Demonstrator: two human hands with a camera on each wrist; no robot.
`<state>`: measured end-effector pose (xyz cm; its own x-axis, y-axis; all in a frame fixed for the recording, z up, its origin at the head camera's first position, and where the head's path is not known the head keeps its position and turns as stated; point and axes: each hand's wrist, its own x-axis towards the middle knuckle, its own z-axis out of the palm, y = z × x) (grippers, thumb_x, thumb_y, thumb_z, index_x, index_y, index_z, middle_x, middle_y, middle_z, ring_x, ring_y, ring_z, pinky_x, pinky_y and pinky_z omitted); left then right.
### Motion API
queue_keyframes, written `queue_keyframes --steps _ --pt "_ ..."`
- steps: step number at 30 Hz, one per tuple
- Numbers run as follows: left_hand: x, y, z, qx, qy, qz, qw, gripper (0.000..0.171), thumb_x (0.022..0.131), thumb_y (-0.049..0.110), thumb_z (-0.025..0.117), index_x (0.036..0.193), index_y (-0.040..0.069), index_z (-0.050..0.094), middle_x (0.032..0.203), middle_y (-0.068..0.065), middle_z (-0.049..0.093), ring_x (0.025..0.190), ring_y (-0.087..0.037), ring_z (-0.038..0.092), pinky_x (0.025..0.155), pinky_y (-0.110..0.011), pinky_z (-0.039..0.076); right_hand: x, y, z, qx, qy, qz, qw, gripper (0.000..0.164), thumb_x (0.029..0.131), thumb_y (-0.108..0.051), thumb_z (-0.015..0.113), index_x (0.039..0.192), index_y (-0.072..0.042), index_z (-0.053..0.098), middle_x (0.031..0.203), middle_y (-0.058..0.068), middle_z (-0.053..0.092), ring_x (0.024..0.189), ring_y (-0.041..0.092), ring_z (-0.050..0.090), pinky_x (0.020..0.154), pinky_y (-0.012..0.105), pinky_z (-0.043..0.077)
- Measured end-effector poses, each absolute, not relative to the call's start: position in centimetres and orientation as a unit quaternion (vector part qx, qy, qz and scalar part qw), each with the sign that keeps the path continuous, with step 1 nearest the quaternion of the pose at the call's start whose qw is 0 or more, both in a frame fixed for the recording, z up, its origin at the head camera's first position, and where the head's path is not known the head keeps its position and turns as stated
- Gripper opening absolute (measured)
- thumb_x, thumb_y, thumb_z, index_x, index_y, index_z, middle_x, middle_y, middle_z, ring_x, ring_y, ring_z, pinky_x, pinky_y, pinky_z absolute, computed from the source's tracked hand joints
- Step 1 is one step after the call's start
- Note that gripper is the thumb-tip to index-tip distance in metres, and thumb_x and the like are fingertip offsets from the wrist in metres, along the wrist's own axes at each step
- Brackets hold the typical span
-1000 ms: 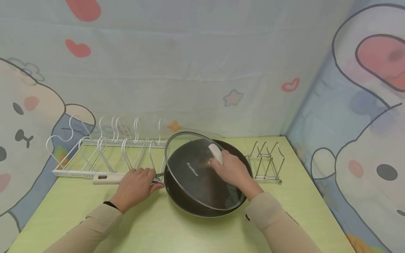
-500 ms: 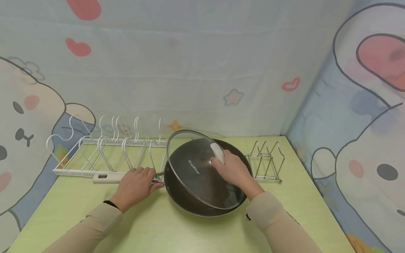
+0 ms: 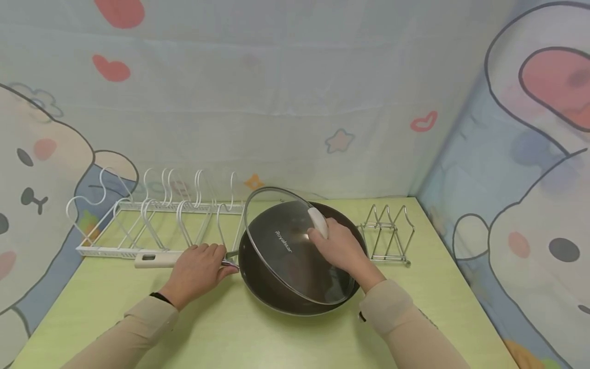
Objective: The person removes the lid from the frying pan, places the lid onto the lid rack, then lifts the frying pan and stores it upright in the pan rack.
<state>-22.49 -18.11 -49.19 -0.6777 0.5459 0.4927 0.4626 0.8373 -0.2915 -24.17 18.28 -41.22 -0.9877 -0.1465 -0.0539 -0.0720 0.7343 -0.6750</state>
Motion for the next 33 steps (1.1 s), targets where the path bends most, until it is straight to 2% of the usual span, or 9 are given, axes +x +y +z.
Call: queue_keyframes --steps 8,18,33 --pt "-22.49 -18.13 -49.28 -0.278 -0.911 0.072 0.295 0.06 0.09 0.066 0.071 0.081 0.011 0.051 0.066 -0.001 0.053 0.06 -0.025 0.059 0.057 -0.037 0.049 -24.12 18.45 -41.17 -0.045 0.927 -0.369 0.056 0.069 0.104 -0.059 0.054 0.146 -0.004 0.053 0.121 0.016 0.068 0.095 0.026 0.064 0.075 0.036 0.054" --pt "-22.39 -18.14 -49.25 -0.274 -0.913 0.07 0.293 0.06 0.089 0.066 0.073 0.081 0.01 0.051 0.066 -0.001 0.054 0.061 -0.026 0.06 0.058 -0.038 0.049 -24.16 18.64 -41.24 -0.038 0.917 -0.391 0.066 0.064 0.105 -0.059 0.054 0.14 -0.006 0.055 0.111 0.013 0.065 0.092 0.025 0.061 0.072 0.034 0.051" --pt "-22.28 -17.97 -48.94 -0.278 -0.909 0.068 0.302 0.06 0.087 0.064 0.075 0.081 0.01 0.051 0.066 -0.001 0.053 0.06 -0.026 0.059 0.057 -0.037 0.049 -24.44 19.24 -41.43 -0.035 0.906 -0.416 0.077 0.069 0.105 -0.06 0.053 0.147 -0.005 0.052 0.124 0.016 0.066 0.1 0.026 0.062 0.077 0.036 0.053"
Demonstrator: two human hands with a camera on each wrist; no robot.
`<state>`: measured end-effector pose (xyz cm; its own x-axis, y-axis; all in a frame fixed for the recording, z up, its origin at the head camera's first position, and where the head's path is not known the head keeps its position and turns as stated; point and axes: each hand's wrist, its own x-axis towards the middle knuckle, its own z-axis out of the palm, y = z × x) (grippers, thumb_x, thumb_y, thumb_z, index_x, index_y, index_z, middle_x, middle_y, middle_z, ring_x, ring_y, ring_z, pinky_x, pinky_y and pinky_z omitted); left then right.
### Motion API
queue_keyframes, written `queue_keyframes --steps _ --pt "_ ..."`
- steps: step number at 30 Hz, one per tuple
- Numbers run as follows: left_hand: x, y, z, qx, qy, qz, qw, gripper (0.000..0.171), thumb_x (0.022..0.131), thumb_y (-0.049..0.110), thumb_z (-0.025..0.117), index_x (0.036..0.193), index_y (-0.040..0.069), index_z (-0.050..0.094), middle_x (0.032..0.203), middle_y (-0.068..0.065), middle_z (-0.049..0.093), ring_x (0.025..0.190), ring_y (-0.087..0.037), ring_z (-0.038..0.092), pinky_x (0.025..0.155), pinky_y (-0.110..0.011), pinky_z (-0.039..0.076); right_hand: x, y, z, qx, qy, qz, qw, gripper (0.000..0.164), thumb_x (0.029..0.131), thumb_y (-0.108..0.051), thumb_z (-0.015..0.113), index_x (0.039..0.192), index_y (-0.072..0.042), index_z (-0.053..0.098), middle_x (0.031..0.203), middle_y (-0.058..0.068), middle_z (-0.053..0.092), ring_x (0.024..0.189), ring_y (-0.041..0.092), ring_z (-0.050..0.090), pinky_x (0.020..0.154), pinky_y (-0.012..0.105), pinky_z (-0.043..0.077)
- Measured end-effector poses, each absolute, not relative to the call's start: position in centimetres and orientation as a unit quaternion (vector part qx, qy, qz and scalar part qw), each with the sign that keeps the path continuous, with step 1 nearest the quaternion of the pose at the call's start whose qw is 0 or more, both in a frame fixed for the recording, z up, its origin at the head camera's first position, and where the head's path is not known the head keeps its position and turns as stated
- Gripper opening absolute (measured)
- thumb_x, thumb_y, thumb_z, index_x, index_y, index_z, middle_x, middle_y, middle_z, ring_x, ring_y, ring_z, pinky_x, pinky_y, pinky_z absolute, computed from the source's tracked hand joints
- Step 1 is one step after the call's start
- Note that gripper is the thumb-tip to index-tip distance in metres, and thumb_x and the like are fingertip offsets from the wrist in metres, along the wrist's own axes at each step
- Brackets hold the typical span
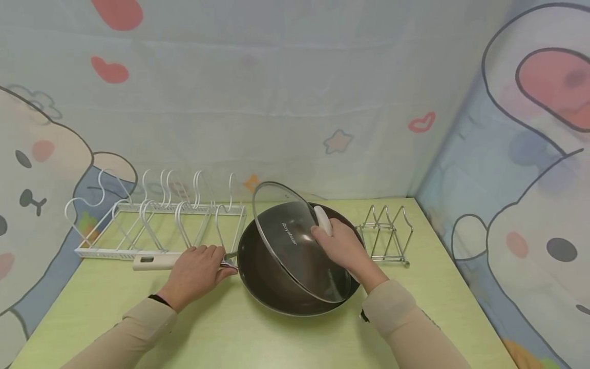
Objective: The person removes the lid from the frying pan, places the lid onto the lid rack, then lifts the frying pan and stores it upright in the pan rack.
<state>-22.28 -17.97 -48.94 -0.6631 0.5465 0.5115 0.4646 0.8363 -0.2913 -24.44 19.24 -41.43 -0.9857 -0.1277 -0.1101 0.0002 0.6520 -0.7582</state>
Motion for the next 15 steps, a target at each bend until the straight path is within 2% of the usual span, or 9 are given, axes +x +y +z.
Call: queue_keyframes --steps 7,15 --pt "-22.17 -17.98 -48.95 -0.274 -0.914 0.071 0.291 0.06 0.089 0.065 0.074 0.081 0.01 0.051 0.066 -0.001 0.053 0.06 -0.025 0.059 0.057 -0.037 0.049 -24.36 19.16 -41.36 -0.023 0.902 -0.423 0.083 0.069 0.106 -0.059 0.053 0.148 -0.006 0.051 0.127 0.016 0.066 0.103 0.028 0.063 0.08 0.037 0.054" --pt "-22.27 -18.09 -49.09 -0.274 -0.913 0.074 0.292 0.061 0.089 0.065 0.074 0.081 0.01 0.051 0.065 -0.001 0.052 0.06 -0.025 0.058 0.057 -0.037 0.048 -24.45 19.16 -41.41 -0.006 0.895 -0.438 0.088 0.064 0.105 -0.059 0.053 0.143 -0.007 0.055 0.118 0.014 0.066 0.096 0.026 0.062 0.074 0.034 0.054"
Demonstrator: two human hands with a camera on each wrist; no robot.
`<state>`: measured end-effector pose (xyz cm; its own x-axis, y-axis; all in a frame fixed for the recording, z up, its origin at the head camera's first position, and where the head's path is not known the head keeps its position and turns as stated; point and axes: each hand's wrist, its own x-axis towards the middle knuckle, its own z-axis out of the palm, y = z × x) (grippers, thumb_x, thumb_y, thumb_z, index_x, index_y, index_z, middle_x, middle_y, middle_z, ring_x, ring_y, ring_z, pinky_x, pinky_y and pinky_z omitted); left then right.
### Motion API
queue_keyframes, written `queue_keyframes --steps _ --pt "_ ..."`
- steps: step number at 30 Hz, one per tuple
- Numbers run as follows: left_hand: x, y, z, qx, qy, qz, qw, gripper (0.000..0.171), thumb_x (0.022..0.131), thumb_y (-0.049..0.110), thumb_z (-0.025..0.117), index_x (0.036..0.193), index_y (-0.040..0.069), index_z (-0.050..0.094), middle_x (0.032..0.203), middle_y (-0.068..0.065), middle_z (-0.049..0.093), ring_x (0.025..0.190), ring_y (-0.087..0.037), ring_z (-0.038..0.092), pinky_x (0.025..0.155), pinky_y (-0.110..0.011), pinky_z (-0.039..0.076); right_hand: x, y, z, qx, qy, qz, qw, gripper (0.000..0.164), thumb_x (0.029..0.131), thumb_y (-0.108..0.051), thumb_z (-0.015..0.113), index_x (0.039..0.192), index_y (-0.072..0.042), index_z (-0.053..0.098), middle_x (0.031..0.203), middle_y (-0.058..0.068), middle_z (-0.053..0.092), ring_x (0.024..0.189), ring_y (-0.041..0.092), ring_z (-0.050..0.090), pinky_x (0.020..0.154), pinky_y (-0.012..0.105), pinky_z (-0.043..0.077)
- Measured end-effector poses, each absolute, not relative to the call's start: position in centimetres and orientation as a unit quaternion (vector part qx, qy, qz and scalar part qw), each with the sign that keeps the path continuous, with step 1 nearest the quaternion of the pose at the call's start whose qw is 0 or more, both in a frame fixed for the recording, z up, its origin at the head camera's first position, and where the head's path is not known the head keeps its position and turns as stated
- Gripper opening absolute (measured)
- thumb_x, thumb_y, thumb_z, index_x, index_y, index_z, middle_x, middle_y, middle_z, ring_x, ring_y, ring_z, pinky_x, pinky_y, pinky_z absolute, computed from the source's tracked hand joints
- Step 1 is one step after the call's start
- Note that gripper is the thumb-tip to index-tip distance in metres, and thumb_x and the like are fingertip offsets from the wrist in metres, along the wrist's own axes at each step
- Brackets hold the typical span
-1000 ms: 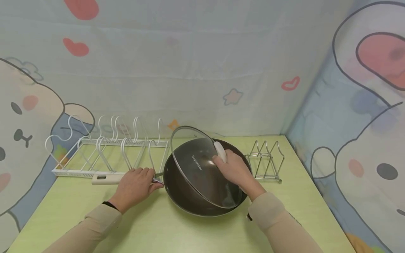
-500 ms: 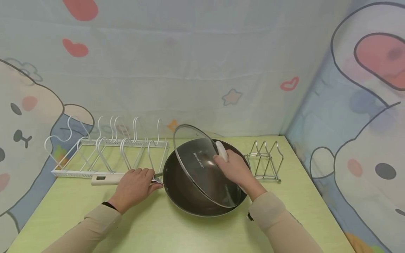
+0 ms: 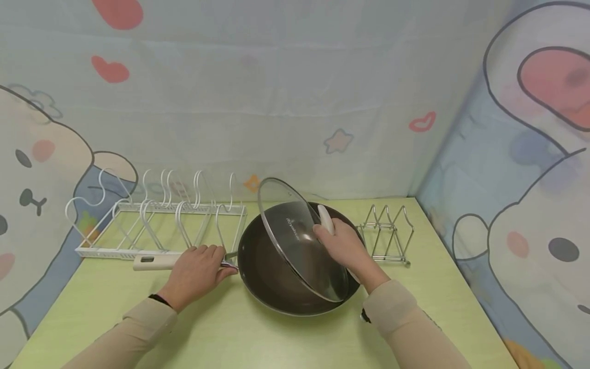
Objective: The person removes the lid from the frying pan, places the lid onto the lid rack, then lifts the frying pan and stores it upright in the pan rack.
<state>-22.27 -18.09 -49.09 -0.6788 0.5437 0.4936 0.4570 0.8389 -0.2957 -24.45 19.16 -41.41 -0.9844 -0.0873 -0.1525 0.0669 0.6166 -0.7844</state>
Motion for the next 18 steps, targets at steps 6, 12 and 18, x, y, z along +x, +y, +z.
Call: queue_keyframes --steps 6,12,18 --pt "-22.12 -18.13 -49.27 -0.273 -0.914 0.072 0.291 0.061 0.088 0.065 0.074 0.081 0.01 0.051 0.066 -0.001 0.053 0.06 -0.026 0.058 0.057 -0.037 0.047 -24.41 19.21 -41.55 0.002 0.887 -0.453 0.094 0.062 0.105 -0.059 0.055 0.138 -0.006 0.057 0.103 0.013 0.065 0.083 0.022 0.06 0.065 0.033 0.053" --pt "-22.08 -18.06 -49.17 -0.271 -0.916 0.066 0.288 0.06 0.088 0.064 0.075 0.082 0.01 0.051 0.067 -0.001 0.054 0.061 -0.026 0.058 0.058 -0.037 0.048 -24.41 19.36 -41.57 0.005 0.868 -0.487 0.097 0.057 0.104 -0.056 0.057 0.134 -0.007 0.059 0.099 0.011 0.065 0.077 0.02 0.058 0.063 0.032 0.053" --pt "-22.23 -18.05 -49.13 -0.271 -0.917 0.066 0.286 0.06 0.088 0.064 0.076 0.082 0.01 0.051 0.067 -0.002 0.054 0.062 -0.027 0.059 0.058 -0.038 0.048 -24.48 19.66 -41.76 0.002 0.839 -0.533 0.113 0.051 0.106 -0.053 0.058 0.128 -0.007 0.058 0.078 0.003 0.053 0.06 0.013 0.042 0.052 0.026 0.04"
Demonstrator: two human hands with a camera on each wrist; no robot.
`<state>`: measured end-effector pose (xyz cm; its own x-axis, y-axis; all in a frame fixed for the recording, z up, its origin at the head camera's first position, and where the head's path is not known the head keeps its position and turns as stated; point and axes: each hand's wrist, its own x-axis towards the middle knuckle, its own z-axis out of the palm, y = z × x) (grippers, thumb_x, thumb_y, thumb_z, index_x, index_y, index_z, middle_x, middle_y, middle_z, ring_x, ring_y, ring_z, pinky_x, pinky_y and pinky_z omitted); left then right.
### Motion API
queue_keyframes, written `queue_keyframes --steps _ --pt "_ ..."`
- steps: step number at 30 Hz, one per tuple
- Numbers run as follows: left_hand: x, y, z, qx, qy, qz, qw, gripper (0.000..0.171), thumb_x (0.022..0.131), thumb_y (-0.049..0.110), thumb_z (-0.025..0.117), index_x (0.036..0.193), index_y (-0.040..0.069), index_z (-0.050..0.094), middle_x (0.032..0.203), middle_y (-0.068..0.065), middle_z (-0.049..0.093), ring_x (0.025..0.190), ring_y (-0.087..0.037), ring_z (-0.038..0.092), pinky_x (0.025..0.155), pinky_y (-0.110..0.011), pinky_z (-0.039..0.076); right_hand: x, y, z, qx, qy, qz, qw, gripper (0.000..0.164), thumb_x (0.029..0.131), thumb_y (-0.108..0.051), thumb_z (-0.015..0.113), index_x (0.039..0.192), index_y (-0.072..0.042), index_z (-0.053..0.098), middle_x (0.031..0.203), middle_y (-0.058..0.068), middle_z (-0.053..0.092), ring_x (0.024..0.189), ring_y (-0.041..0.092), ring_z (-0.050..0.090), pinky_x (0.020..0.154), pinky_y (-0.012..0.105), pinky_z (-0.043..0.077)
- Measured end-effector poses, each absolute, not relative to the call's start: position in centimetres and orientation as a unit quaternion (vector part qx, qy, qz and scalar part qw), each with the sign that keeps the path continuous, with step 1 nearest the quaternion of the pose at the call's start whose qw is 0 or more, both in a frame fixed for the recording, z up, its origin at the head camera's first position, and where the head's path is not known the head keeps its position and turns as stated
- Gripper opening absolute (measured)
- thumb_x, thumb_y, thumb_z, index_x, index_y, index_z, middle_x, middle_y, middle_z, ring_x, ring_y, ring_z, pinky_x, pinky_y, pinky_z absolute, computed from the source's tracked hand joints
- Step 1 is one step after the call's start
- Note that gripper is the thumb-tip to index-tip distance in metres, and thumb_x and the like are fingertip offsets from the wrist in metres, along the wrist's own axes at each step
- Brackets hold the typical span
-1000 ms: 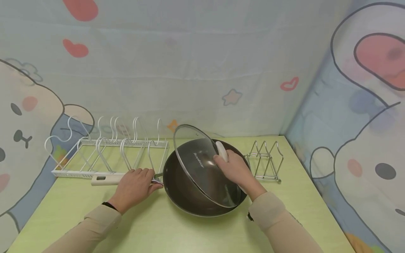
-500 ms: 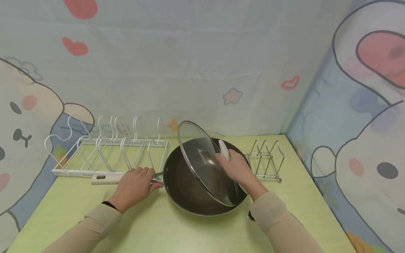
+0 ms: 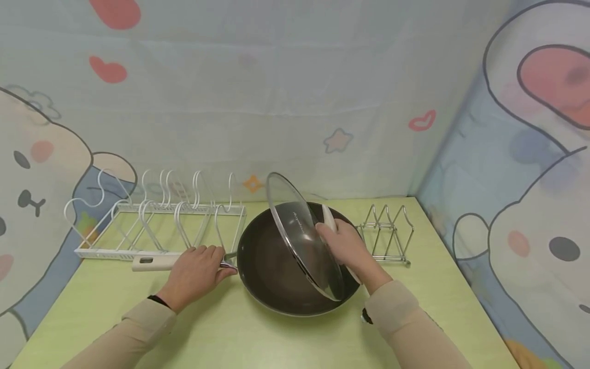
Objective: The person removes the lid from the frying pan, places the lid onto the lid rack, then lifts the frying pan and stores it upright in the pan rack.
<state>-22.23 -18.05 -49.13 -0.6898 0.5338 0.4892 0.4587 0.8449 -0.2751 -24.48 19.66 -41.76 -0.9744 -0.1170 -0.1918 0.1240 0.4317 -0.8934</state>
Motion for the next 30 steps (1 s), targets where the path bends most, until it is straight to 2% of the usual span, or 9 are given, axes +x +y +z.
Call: queue_keyframes --steps 17,30 --pt "-22.26 -18.13 -49.31 -0.269 -0.921 0.063 0.273 0.06 0.089 0.064 0.074 0.081 0.01 0.049 0.066 -0.001 0.051 0.061 -0.026 0.057 0.057 -0.036 0.047 -24.61 20.07 -42.09 0.002 0.812 -0.57 0.125 0.048 0.108 -0.051 0.055 0.123 -0.006 0.059 0.071 -0.001 0.05 0.055 0.01 0.038 0.049 0.024 0.037" --pt "-22.29 -18.13 -49.34 -0.275 -0.915 0.068 0.286 0.06 0.089 0.065 0.073 0.081 0.01 0.049 0.065 -0.001 0.051 0.06 -0.026 0.057 0.056 -0.036 0.046 -24.67 20.1 -42.11 0.012 0.798 -0.588 0.133 0.045 0.108 -0.05 0.054 0.115 -0.006 0.055 0.07 -0.001 0.049 0.054 0.01 0.037 0.05 0.024 0.037"
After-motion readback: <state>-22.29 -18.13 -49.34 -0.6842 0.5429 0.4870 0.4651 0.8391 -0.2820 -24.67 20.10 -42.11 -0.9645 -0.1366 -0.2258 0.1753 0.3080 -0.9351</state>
